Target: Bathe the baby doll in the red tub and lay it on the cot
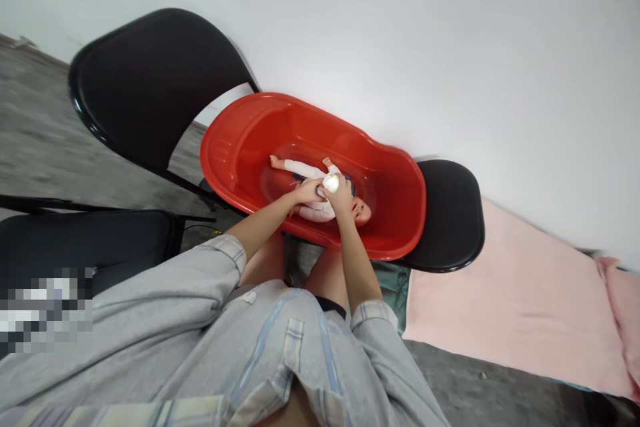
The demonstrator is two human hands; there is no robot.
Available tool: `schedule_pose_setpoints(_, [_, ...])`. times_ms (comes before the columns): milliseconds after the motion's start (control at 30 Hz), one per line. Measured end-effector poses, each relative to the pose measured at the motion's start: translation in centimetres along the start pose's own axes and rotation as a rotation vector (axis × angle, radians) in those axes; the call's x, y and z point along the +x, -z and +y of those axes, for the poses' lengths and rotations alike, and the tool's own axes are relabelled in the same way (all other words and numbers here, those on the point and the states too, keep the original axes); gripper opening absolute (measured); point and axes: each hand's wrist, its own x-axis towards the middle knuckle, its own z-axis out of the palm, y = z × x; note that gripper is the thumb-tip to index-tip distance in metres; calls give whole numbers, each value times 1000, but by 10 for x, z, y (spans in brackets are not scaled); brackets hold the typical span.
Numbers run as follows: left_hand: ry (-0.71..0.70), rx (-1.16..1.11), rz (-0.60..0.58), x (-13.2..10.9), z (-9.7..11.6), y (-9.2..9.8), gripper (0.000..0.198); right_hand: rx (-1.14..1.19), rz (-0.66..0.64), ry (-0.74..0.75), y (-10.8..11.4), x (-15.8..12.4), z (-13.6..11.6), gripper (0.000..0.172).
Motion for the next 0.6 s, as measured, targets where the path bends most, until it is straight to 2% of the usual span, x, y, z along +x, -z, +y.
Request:
schedule_pose_setpoints(100, [22, -44, -8, 0, 4, 3, 60, 26, 12, 12, 1, -3, -2, 72])
schedule_pose_setpoints(233, [52, -104, 6, 2, 7, 3, 53, 72, 19, 40, 4, -6, -3, 70])
schedule_pose_setpoints(433, [110, -26, -12, 6, 7, 4, 46, 234, 101, -61, -1, -4, 1, 69])
schedule_pose_setpoints(600, [122, -91, 22, 1, 14, 14, 51, 459, 9, -37, -4, 5, 13, 65])
